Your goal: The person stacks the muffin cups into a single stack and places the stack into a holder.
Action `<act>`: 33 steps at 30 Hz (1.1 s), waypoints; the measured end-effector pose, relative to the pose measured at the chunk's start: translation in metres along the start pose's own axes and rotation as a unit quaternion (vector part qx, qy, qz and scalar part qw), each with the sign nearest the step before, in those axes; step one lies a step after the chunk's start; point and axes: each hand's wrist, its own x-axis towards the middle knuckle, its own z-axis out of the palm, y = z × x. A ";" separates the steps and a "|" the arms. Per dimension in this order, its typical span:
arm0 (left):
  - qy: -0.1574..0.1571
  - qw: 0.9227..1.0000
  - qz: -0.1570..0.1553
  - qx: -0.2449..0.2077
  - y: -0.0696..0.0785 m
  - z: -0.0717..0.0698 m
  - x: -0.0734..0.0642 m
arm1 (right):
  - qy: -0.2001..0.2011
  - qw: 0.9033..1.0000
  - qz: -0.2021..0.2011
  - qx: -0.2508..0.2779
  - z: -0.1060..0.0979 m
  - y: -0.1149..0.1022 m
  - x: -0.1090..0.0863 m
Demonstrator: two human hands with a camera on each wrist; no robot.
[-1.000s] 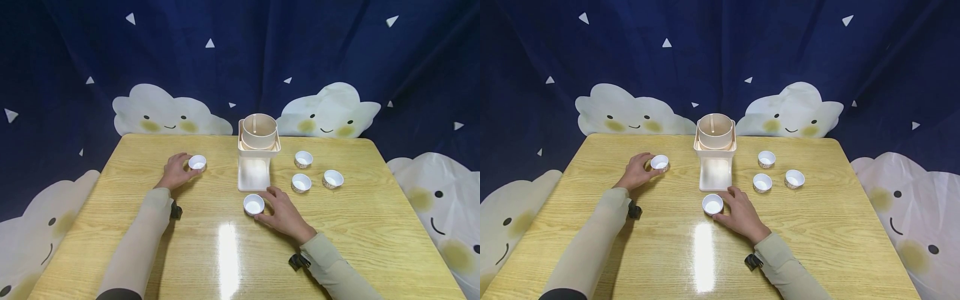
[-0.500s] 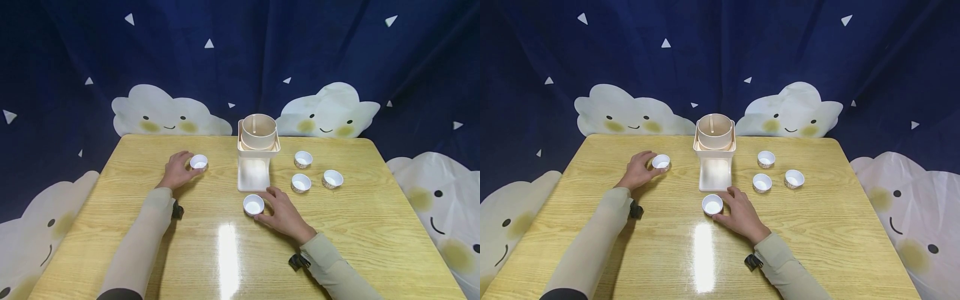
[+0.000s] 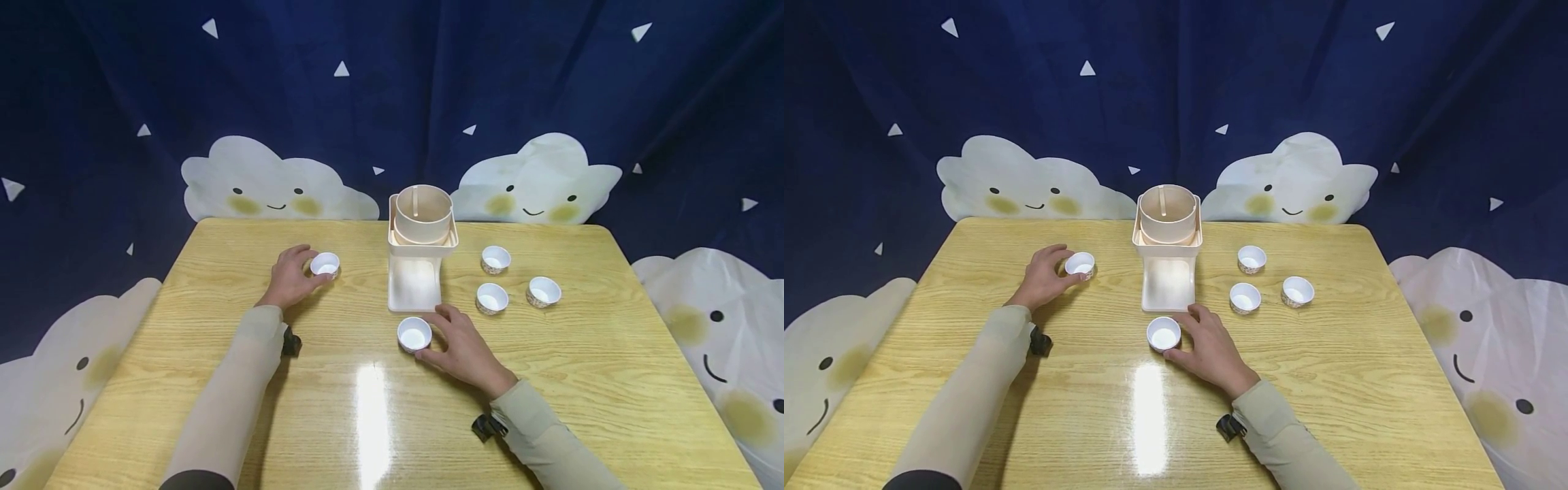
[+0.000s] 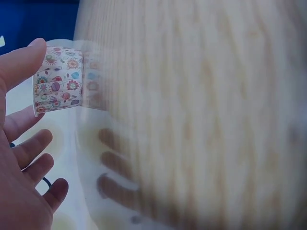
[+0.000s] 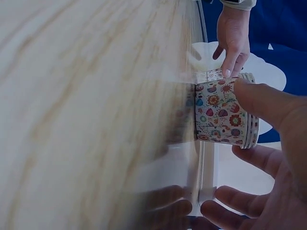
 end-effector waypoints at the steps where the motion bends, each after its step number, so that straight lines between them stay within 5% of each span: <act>1: 0.000 1.000 0.000 0.000 0.000 0.000 0.000 | 0.000 1.000 0.000 0.000 0.000 0.000 0.000; 21: 0.023 0.999 0.033 -0.004 0.002 -0.003 -0.012 | -0.002 1.000 0.001 0.000 0.000 0.001 -0.002; 33: 0.030 0.996 0.081 0.016 0.019 -0.004 -0.021 | 0.004 1.000 0.002 -0.003 0.001 0.002 0.000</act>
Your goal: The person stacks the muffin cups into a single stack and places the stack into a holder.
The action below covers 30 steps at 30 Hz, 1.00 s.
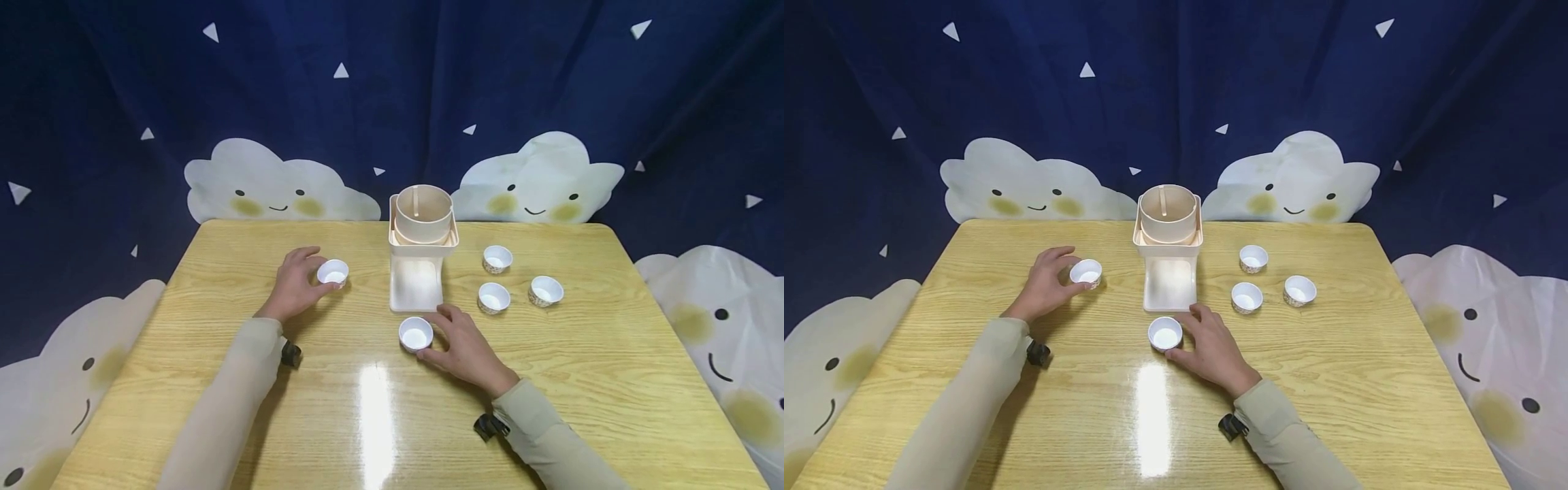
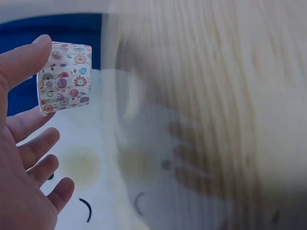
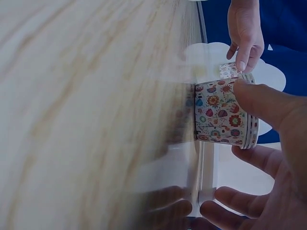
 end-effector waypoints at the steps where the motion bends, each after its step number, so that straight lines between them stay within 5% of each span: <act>1: 0.000 1.000 0.004 0.000 0.002 0.000 0.000 | 0.000 1.000 0.000 -0.001 0.000 0.000 0.000; 30: -0.028 0.989 0.146 -0.010 0.073 0.016 -0.032 | -0.003 1.000 0.002 0.000 -0.001 -0.002 0.000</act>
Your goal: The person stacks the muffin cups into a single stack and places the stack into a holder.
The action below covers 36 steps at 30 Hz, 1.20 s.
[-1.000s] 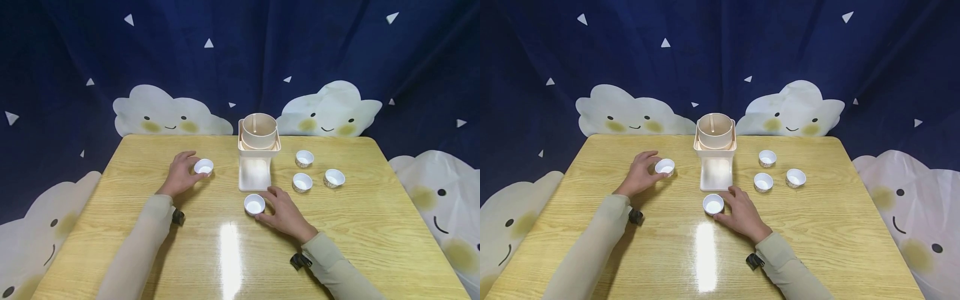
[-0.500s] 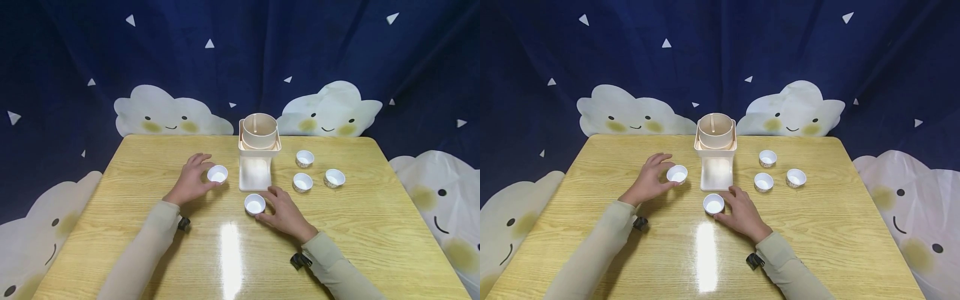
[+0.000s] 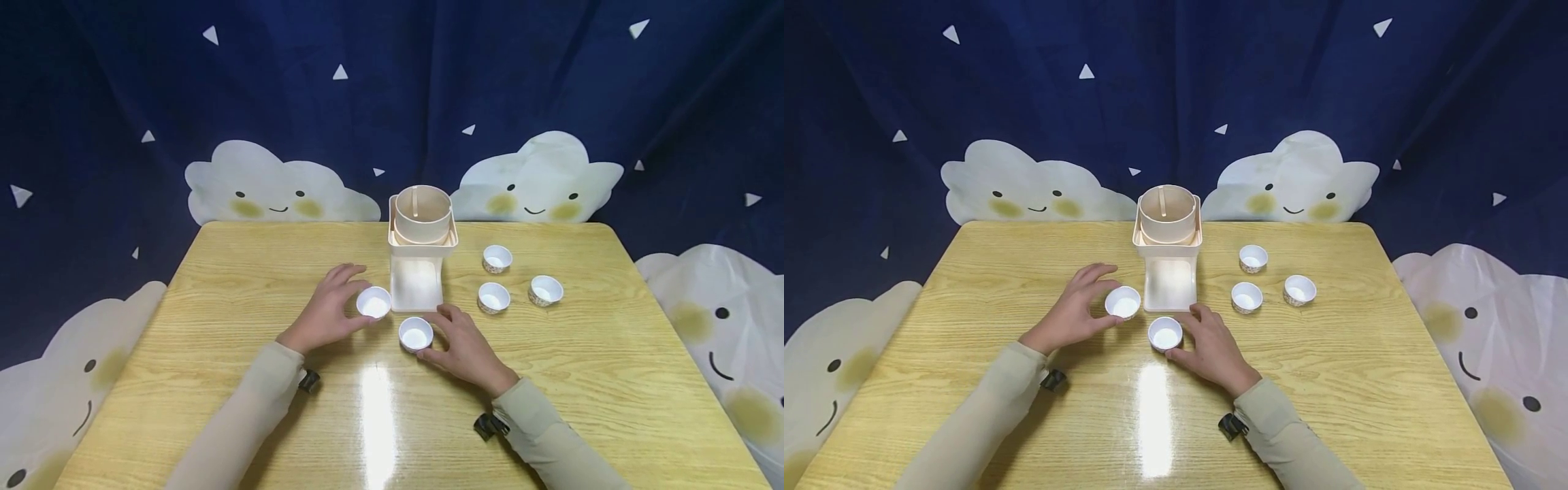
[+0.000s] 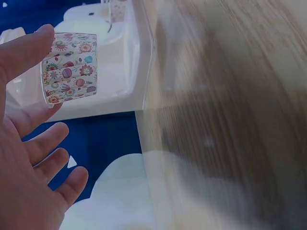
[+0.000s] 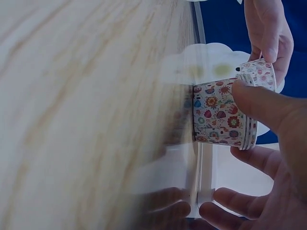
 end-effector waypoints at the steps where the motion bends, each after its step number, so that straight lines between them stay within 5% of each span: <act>1: -0.001 1.000 0.003 -0.004 0.002 0.001 0.000 | 0.000 1.000 0.000 0.000 0.000 0.000 0.000; 21: -0.066 0.993 0.093 0.005 0.048 0.019 0.015 | 0.021 1.000 -0.021 -0.005 0.001 0.000 -0.002; 36: -0.103 0.992 0.066 -0.015 0.046 0.036 0.013 | 0.022 0.999 -0.025 -0.013 0.003 0.003 -0.001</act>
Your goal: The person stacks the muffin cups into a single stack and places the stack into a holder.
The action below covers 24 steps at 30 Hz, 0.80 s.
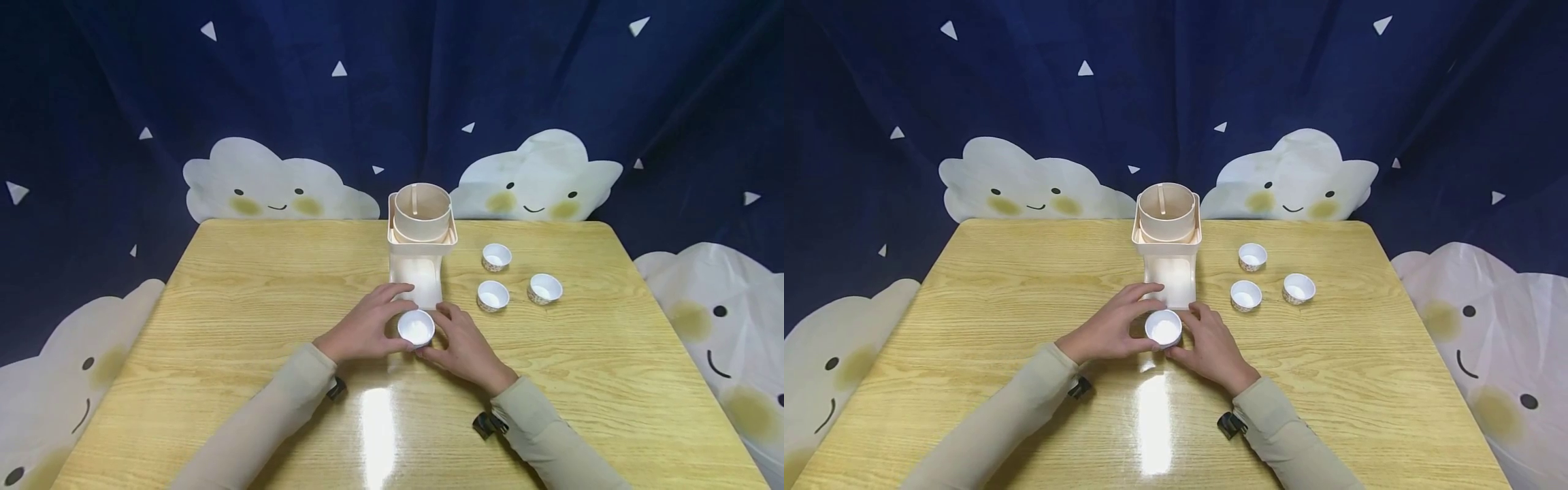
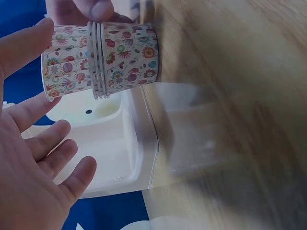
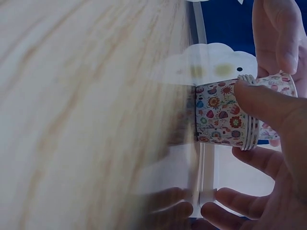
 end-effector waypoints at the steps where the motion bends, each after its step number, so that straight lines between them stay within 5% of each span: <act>1: 0.001 1.000 -0.001 -0.001 0.000 0.001 0.000 | -0.001 1.000 0.001 0.001 0.000 0.000 0.000; 24: 0.013 1.000 -0.008 -0.024 -0.005 0.007 -0.004 | -0.006 1.000 0.001 0.007 -0.002 -0.001 0.000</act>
